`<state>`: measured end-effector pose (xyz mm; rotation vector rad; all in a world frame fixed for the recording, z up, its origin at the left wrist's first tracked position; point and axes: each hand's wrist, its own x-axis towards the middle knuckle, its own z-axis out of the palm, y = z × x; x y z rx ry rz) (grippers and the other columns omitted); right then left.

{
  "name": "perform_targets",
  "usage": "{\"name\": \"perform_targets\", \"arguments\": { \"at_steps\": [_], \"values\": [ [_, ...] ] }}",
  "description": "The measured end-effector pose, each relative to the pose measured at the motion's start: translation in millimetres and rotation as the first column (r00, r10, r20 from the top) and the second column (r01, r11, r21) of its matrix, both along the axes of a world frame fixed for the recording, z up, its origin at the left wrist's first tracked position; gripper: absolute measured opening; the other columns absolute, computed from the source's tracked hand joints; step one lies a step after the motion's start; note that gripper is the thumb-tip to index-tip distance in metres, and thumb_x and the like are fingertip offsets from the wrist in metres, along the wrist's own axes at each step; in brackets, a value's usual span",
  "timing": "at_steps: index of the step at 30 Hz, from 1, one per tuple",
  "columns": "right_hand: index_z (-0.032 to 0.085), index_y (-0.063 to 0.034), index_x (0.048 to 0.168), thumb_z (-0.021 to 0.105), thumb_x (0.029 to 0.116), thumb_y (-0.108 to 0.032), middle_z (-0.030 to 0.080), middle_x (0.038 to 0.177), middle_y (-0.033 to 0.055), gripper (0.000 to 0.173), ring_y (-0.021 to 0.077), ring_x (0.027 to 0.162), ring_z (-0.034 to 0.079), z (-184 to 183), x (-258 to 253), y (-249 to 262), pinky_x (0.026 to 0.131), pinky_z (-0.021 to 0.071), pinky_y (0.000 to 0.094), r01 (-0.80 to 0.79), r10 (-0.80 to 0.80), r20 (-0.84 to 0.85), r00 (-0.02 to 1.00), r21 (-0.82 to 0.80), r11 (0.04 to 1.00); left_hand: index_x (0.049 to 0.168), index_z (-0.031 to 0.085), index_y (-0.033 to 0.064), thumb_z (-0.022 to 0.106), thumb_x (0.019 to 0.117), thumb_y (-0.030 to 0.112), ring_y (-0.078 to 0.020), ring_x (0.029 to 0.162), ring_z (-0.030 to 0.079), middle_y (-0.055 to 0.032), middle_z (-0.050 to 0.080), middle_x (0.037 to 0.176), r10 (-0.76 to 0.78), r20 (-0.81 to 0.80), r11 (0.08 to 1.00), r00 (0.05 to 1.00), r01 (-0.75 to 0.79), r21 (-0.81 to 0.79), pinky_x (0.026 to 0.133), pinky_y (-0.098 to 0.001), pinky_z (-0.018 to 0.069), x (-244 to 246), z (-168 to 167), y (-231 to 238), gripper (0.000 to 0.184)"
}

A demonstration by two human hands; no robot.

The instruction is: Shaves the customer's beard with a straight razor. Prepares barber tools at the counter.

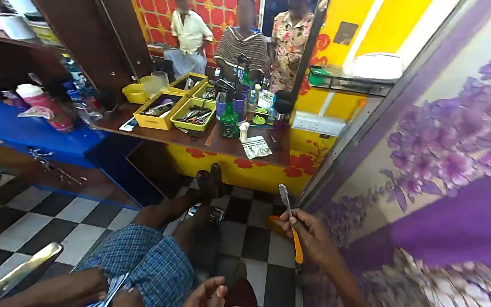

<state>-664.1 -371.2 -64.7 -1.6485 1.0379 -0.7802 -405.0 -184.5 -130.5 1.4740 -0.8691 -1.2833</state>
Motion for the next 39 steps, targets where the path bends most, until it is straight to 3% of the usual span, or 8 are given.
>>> {"name": "perform_targets", "arguments": {
  "at_steps": [7,11,15,21,25,28,34,39],
  "values": [
    [0.069,-0.0004,0.119,0.047,0.1048,-0.011,0.073,0.096,0.0050,0.028,0.0156,0.083,0.071,-40.0,-44.8,-91.8,0.076,0.0615,0.0341,0.084,-0.084,0.009,0.996,0.036,0.996,0.126,0.067,0.0059,0.063,0.1010,0.027,-0.0183,0.098,0.071,-0.0078,0.072,0.113,0.079,0.452,0.983,0.889,0.007,-0.185,0.089,-0.0403,0.0597,32.0,-0.6,-240.1,0.033],
    [0.066,0.0057,0.120,0.045,0.1043,-0.003,0.072,0.093,0.0078,0.027,0.0149,0.081,0.070,-39.3,-62.6,-123.4,0.076,0.0607,0.0334,0.273,-0.273,-0.027,0.962,0.163,0.948,0.130,0.066,0.0038,0.061,0.1021,0.031,-0.0277,0.101,0.071,-0.0134,0.072,0.115,0.091,0.649,0.987,0.756,0.021,-0.162,0.094,-0.0511,0.0565,46.8,-6.4,-372.9,0.040],
    [0.065,0.0065,0.119,0.046,0.1048,-0.004,0.072,0.092,0.0059,0.026,0.0127,0.082,0.070,-40.4,-71.2,-168.2,0.078,0.0607,0.0324,0.280,-0.278,-0.037,0.960,0.182,0.943,0.129,0.067,0.0039,0.064,0.0996,0.030,-0.0334,0.097,0.071,-0.0148,0.073,0.110,0.163,0.724,0.985,0.671,-0.072,-0.156,0.089,-0.0583,0.0556,43.7,-10.6,-457.0,0.039],
    [0.066,0.0052,0.118,0.048,0.1042,-0.002,0.072,0.093,0.0060,0.024,0.0121,0.082,0.070,-27.5,-71.5,-215.2,0.078,0.0605,0.0306,0.308,-0.295,-0.093,0.951,0.199,0.930,0.107,0.074,0.0059,0.069,0.0968,0.029,-0.0314,0.093,0.071,-0.0128,0.073,0.098,0.191,0.777,0.981,0.600,-0.135,-0.137,0.085,-0.0571,0.0562,32.3,-7.6,-508.5,0.025],
    [0.068,0.0035,0.118,0.049,0.1032,-0.002,0.073,0.092,0.0066,0.024,0.0143,0.082,0.070,-31.3,-58.8,-250.5,0.077,0.0604,0.0321,0.241,-0.220,-0.116,0.969,0.221,0.945,0.114,0.074,0.0061,0.070,0.0968,0.025,-0.0319,0.094,0.072,-0.0132,0.075,0.100,0.188,0.788,0.982,0.587,-0.098,-0.161,0.087,-0.0577,0.0560,22.7,-13.5,-535.1,0.026],
    [0.069,0.0002,0.118,0.050,0.1030,-0.004,0.073,0.093,0.0051,0.025,0.0131,0.082,0.070,-27.0,-50.9,-278.5,0.077,0.0599,0.0308,0.154,-0.123,-0.148,0.981,0.217,0.964,0.126,0.070,0.0076,0.069,0.0984,0.027,-0.0323,0.102,0.071,-0.0135,0.074,0.110,0.093,0.794,0.995,0.601,-0.041,-0.086,0.093,-0.0571,0.0549,16.3,-12.3,-546.3,0.034],
    [0.071,-0.0034,0.118,0.052,0.1029,-0.009,0.074,0.093,0.0023,0.025,0.0111,0.081,0.070,-20.6,-46.4,-328.1,0.073,0.0592,0.0281,0.040,-0.016,-0.155,0.988,0.154,0.987,0.129,0.069,0.0110,0.071,0.0949,0.034,-0.0360,0.123,0.059,-0.0165,0.063,0.131,-0.248,0.840,0.969,0.482,0.121,0.216,0.105,-0.0551,0.0459,15.9,5.7,-541.0,0.041],
    [0.072,-0.0050,0.116,0.052,0.1022,-0.009,0.074,0.092,0.0015,0.024,0.0110,0.081,0.071,-28.3,-41.3,-352.3,0.073,0.0602,0.0287,-0.086,0.104,-0.108,0.989,0.160,0.983,0.117,0.072,0.0080,0.067,0.0976,0.036,-0.0370,0.126,0.055,-0.0170,0.065,0.124,-0.409,0.776,0.905,0.480,0.107,0.411,0.109,-0.0553,0.0406,16.5,21.9,-543.3,0.034]
  ]
}}
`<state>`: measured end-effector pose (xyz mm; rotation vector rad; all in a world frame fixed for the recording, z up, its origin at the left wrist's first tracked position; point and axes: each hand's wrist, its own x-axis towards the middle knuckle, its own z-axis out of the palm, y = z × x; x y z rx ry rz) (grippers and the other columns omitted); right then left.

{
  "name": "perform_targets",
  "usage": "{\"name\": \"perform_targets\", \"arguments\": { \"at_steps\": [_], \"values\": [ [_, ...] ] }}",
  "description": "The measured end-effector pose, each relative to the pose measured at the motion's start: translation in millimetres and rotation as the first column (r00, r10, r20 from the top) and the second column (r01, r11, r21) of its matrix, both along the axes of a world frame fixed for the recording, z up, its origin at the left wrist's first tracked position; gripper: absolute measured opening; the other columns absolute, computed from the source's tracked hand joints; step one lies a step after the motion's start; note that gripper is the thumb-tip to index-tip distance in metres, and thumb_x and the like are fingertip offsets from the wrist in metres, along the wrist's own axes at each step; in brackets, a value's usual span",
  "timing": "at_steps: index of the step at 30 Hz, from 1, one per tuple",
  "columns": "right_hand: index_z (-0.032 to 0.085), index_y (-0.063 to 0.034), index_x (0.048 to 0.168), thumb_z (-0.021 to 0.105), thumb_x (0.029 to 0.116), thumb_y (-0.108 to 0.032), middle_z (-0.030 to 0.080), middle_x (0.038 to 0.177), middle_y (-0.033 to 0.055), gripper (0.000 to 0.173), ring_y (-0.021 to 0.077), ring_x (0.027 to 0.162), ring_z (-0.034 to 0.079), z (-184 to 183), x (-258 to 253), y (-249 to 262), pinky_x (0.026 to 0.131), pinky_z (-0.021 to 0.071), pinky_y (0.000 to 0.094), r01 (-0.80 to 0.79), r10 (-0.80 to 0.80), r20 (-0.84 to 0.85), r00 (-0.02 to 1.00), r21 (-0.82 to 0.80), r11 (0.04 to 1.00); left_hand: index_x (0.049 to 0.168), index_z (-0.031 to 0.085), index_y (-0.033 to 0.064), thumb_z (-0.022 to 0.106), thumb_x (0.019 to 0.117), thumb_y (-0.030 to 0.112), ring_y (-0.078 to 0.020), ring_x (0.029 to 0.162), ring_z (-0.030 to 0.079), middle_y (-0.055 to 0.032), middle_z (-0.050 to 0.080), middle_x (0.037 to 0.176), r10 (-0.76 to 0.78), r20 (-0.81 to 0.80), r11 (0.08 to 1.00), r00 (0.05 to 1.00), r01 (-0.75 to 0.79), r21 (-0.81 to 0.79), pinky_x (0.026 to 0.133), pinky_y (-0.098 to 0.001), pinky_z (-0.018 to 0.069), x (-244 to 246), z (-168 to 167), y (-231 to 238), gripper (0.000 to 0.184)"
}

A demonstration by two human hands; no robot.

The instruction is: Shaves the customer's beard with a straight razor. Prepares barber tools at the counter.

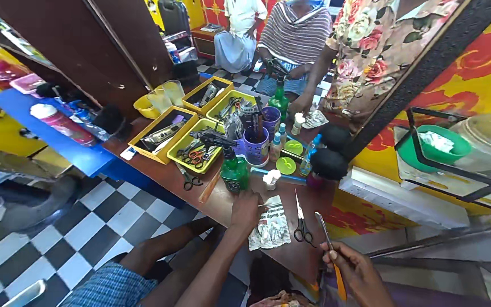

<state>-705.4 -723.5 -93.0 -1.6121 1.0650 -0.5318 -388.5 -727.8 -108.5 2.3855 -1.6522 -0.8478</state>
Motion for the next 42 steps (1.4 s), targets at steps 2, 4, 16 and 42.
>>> {"name": "perform_targets", "arguments": {
  "at_steps": [2,4,16,42],
  "values": [
    [0.072,-0.0051,0.117,0.053,0.1023,-0.009,0.074,0.093,0.0013,0.024,0.0108,0.082,0.071,-1.8,2.3,-7.6,0.075,0.0602,0.0289,-0.057,0.057,0.006,0.998,0.007,0.998,0.114,0.072,0.0071,0.067,0.0974,0.037,-0.0360,0.125,0.055,-0.0165,0.065,0.122,0.020,-0.031,1.000,0.999,-0.019,0.016,0.109,-0.0559,0.0402,1.6,3.1,6.4,0.034],
    [0.072,-0.0055,0.117,0.054,0.1022,-0.009,0.075,0.094,0.0009,0.023,0.0103,0.084,0.071,-0.9,4.7,-15.2,0.078,0.0604,0.0289,-0.108,0.108,0.004,0.994,0.000,0.994,0.114,0.070,0.0039,0.066,0.0972,0.033,-0.0359,0.120,0.059,-0.0172,0.066,0.119,0.076,-0.091,0.997,0.993,-0.079,-0.023,0.106,-0.0582,0.0426,5.4,4.2,18.2,0.034],
    [0.072,-0.0072,0.116,0.055,0.1039,-0.022,0.074,0.094,0.0018,0.026,0.0136,0.081,0.072,-8.3,29.2,-34.0,0.072,0.0615,0.0282,-0.392,0.349,0.224,0.910,0.191,0.900,0.110,0.064,-0.0065,0.072,0.0961,0.011,-0.0197,0.067,0.068,-0.0149,0.071,0.086,0.630,-0.747,0.263,0.212,-0.963,-0.052,0.056,-0.0333,0.0570,-22.7,-26.1,110.1,0.024],
    [0.063,-0.0050,0.108,0.035,0.1131,-0.027,0.067,0.073,0.0013,0.036,0.0090,0.051,0.055,-21.4,125.3,16.3,0.048,0.0449,0.0244,-0.325,0.402,-0.159,0.902,0.364,0.873,0.091,0.063,0.0054,0.030,0.1113,0.046,-0.0105,0.071,0.053,-0.0005,0.055,0.080,0.352,-0.893,0.766,0.281,-0.634,0.102,0.070,-0.0288,0.0474,-55.3,-18.0,131.2,0.056]
  ]
}}
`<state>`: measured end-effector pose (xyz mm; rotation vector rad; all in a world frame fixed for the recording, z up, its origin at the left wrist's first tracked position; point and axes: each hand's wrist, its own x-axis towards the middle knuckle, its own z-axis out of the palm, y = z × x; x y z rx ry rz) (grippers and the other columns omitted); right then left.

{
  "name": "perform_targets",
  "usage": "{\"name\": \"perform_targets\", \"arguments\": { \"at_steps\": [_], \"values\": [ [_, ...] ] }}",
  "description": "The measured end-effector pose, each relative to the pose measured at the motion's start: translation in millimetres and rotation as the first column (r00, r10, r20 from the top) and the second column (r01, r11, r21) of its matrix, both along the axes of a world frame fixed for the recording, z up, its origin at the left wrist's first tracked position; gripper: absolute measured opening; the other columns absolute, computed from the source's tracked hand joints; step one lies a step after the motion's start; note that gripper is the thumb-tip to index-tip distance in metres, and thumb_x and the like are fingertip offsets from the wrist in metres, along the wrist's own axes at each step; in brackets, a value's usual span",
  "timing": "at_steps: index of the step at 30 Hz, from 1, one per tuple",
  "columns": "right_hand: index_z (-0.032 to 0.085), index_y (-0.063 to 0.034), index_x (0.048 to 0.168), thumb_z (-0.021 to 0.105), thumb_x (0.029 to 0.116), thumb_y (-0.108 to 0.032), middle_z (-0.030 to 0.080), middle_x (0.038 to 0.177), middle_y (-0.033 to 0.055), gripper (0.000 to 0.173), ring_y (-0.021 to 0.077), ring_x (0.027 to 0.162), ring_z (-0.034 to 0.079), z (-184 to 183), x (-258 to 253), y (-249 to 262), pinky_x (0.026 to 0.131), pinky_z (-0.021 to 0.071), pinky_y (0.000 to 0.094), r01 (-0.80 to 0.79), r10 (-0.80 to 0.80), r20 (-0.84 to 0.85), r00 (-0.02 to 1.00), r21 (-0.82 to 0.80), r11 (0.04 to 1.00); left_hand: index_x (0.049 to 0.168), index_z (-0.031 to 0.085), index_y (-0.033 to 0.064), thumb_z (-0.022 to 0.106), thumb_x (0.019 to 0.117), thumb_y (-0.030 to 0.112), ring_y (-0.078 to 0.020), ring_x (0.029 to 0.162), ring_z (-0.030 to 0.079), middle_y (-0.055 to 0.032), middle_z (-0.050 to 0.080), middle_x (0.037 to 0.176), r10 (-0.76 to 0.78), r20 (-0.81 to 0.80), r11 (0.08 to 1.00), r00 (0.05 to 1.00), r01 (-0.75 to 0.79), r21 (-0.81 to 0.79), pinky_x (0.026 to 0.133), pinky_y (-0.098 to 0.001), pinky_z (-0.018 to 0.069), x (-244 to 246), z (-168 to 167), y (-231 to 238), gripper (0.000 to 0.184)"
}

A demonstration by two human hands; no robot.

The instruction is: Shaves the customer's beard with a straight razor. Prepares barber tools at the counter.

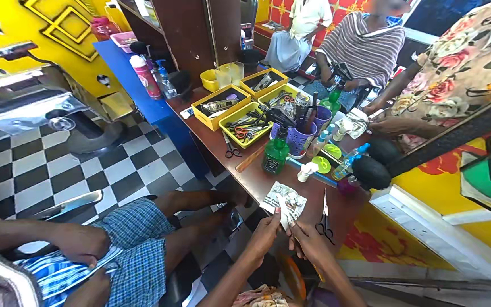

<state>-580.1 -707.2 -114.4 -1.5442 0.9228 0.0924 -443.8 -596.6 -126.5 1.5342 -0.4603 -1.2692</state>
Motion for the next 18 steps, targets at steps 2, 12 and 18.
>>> {"name": "perform_targets", "arguments": {
  "at_steps": [2,12,18],
  "values": [
    [0.064,-0.0046,0.108,0.035,0.1129,-0.027,0.066,0.071,0.0013,0.037,0.0087,0.050,0.054,-1.3,-6.7,0.2,0.047,0.0442,0.0244,-0.002,0.001,-0.008,1.000,-0.027,1.000,0.085,0.062,0.0082,0.031,0.1110,0.047,-0.0094,0.068,0.051,0.0013,0.054,0.076,0.013,0.014,1.000,1.000,-0.013,-0.012,0.068,-0.0273,0.0449,1.8,-1.7,-1.9,0.056],
    [0.067,-0.0071,0.107,0.037,0.1122,-0.028,0.064,0.068,-0.0003,0.037,0.0083,0.048,0.053,-1.2,-28.9,-3.5,0.047,0.0429,0.0247,-0.048,0.042,-0.071,0.997,-0.080,0.996,0.080,0.059,0.0102,0.032,0.1109,0.046,-0.0079,0.062,0.051,0.0032,0.052,0.070,-0.016,-0.039,1.000,0.999,0.015,-0.028,0.061,-0.0241,0.0452,3.4,-0.9,-5.0,0.054],
    [0.068,-0.0082,0.106,0.038,0.1121,-0.028,0.064,0.066,-0.0010,0.036,0.0082,0.049,0.054,-2.5,-34.6,-2.6,0.047,0.0433,0.0249,-0.073,0.063,-0.104,0.993,-0.096,0.993,0.081,0.058,0.0114,0.033,0.1106,0.047,-0.0076,0.063,0.051,0.0036,0.052,0.071,-0.026,-0.062,0.999,0.998,0.024,-0.035,0.062,-0.0241,0.0457,4.0,-2.6,-3.5,0.053]
  ]
}}
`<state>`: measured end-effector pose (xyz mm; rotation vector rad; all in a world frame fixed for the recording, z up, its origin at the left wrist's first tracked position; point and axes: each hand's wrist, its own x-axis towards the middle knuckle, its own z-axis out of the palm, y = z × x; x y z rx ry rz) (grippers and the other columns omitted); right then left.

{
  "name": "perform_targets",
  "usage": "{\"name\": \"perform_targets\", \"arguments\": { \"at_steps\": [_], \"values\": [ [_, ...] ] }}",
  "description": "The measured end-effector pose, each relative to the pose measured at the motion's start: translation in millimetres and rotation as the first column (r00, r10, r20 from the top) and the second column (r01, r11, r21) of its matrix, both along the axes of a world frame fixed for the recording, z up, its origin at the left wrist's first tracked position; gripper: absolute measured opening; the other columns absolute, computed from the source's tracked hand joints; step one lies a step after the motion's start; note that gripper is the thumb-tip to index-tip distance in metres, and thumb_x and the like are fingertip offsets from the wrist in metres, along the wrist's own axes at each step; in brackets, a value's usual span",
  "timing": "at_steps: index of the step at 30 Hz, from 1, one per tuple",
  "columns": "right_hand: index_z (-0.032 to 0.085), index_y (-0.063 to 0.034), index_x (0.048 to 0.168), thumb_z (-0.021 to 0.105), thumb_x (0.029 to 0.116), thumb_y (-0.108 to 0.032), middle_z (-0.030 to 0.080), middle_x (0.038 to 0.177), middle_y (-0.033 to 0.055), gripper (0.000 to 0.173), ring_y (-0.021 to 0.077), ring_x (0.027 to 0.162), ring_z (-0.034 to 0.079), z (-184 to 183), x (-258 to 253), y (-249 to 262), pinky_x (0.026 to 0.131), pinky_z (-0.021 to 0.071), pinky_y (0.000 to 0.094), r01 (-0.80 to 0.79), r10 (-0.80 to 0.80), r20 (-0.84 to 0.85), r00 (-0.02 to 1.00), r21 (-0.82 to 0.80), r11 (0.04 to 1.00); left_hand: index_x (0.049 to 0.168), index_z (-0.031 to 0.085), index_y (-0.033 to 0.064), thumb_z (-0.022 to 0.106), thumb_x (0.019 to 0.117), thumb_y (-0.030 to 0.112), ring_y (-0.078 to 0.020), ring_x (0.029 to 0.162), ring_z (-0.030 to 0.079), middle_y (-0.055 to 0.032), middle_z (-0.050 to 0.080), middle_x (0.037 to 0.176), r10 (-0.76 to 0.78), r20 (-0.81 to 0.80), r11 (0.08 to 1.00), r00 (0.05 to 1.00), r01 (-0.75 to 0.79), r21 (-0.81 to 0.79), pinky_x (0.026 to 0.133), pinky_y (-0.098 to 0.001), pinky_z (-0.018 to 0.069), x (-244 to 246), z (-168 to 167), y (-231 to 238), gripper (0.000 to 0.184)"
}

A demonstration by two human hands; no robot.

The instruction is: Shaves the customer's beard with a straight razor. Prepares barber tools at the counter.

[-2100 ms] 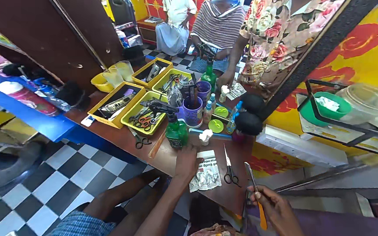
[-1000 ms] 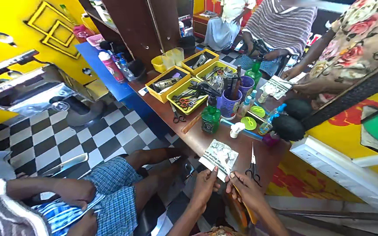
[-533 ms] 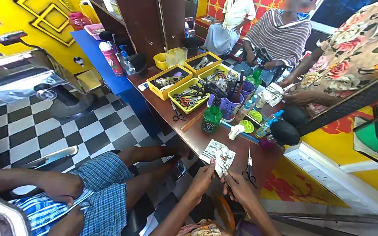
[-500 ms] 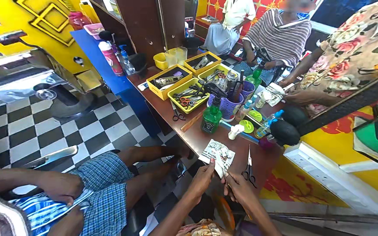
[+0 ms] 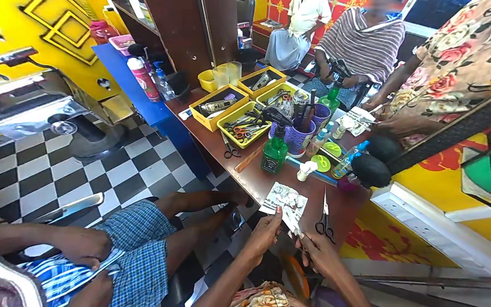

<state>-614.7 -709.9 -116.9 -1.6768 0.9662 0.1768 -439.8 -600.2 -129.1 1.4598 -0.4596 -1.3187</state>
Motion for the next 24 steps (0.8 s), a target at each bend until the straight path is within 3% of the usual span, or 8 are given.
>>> {"name": "perform_targets", "arguments": {
  "at_steps": [7,11,13,15,18,20,22,24],
  "values": [
    [0.071,-0.0086,0.105,0.041,0.1104,-0.028,0.066,0.069,-0.0001,0.036,0.0115,0.054,0.056,14.2,-30.1,1.2,0.053,0.0470,0.0313,-0.053,0.047,-0.056,0.997,-0.113,0.992,0.084,0.057,0.0097,0.035,0.1107,0.046,-0.0083,0.059,0.050,0.0027,0.051,0.069,0.015,-0.048,1.000,0.999,-0.014,0.027,0.058,-0.0239,0.0452,-0.8,-0.4,3.3,0.050],
    [0.065,-0.0017,0.117,0.041,0.1094,-0.020,0.068,0.074,0.0016,0.031,0.0100,0.055,0.059,34.4,-49.3,13.8,0.051,0.0511,0.0264,0.093,-0.078,0.255,0.964,-0.048,0.995,0.102,0.066,0.0064,0.041,0.1089,0.048,-0.0080,0.061,0.053,0.0019,0.057,0.076,-0.200,-0.009,0.980,0.980,0.200,0.013,0.060,-0.0250,0.0485,-2.8,-4.2,18.7,0.049],
    [0.059,0.0007,0.119,0.041,0.1081,-0.016,0.072,0.087,0.0057,0.027,0.0138,0.069,0.068,39.1,-42.6,21.8,0.063,0.0590,0.0294,0.167,-0.189,0.498,0.846,0.090,0.982,0.128,0.065,0.0045,0.052,0.1053,0.043,-0.0132,0.080,0.062,-0.0057,0.066,0.100,-0.357,0.026,0.932,0.934,0.358,-0.058,0.074,-0.0322,0.0542,-11.4,-2.0,27.3,0.046],
    [0.058,-0.0065,0.116,0.049,0.1087,-0.022,0.072,0.100,0.0075,0.020,0.0185,0.087,0.072,37.5,-28.1,30.5,0.080,0.0626,0.0353,0.196,-0.336,0.696,0.635,0.275,0.941,0.145,0.051,0.0028,0.065,0.0989,0.035,-0.0230,0.109,0.065,-0.0160,0.063,0.130,-0.483,0.022,0.863,0.875,0.480,-0.159,0.096,-0.0427,0.0538,-22.0,4.5,33.7,0.058],
    [0.060,-0.0084,0.113,0.051,0.1079,-0.022,0.073,0.106,0.0114,0.017,0.0247,0.099,0.073,41.5,-9.1,37.7,0.092,0.0612,0.0404,0.235,-0.437,0.772,0.462,0.368,0.900,0.149,0.043,0.0023,0.074,0.0941,0.026,-0.0208,0.106,0.066,-0.0154,0.062,0.129,-0.592,0.053,0.776,0.804,0.586,-0.234,0.093,-0.0391,0.0556,-30.0,13.5,39.3,0.068],
    [0.057,-0.0025,0.112,0.043,0.1099,-0.018,0.073,0.105,0.0115,0.021,0.0232,0.098,0.073,37.5,-12.0,29.6,0.090,0.0618,0.0374,0.321,-0.253,0.770,0.585,0.067,0.945,0.135,0.055,-0.0003,0.072,0.0955,0.020,-0.0151,0.085,0.067,-0.0099,0.069,0.103,-0.522,0.086,0.811,0.848,0.526,-0.257,0.079,-0.0339,0.0572,-28.7,15.5,42.8,0.048],
    [0.061,-0.0015,0.113,0.041,0.1081,-0.014,0.074,0.105,0.0057,0.025,0.0171,0.095,0.072,31.2,-25.9,19.7,0.084,0.0610,0.0328,0.291,-0.072,0.627,0.776,-0.254,0.922,0.121,0.065,-0.0014,0.067,0.0980,0.016,-0.0142,0.079,0.070,-0.0072,0.072,0.093,-0.371,0.107,0.884,0.922,0.386,-0.265,0.077,-0.0330,0.0605,-23.6,19.4,47.0,0.030],
    [0.066,-0.0028,0.116,0.044,0.1069,-0.014,0.074,0.104,0.0038,0.026,0.0141,0.088,0.072,28.7,-38.1,18.7,0.077,0.0629,0.0321,0.175,-0.003,0.486,0.874,-0.309,0.935,0.114,0.069,-0.0024,0.065,0.1001,0.014,-0.0147,0.081,0.073,-0.0069,0.075,0.092,-0.246,0.097,0.918,0.965,0.264,-0.296,0.079,-0.0323,0.0617,-15.6,25.2,49.3,0.021]
  ]
}}
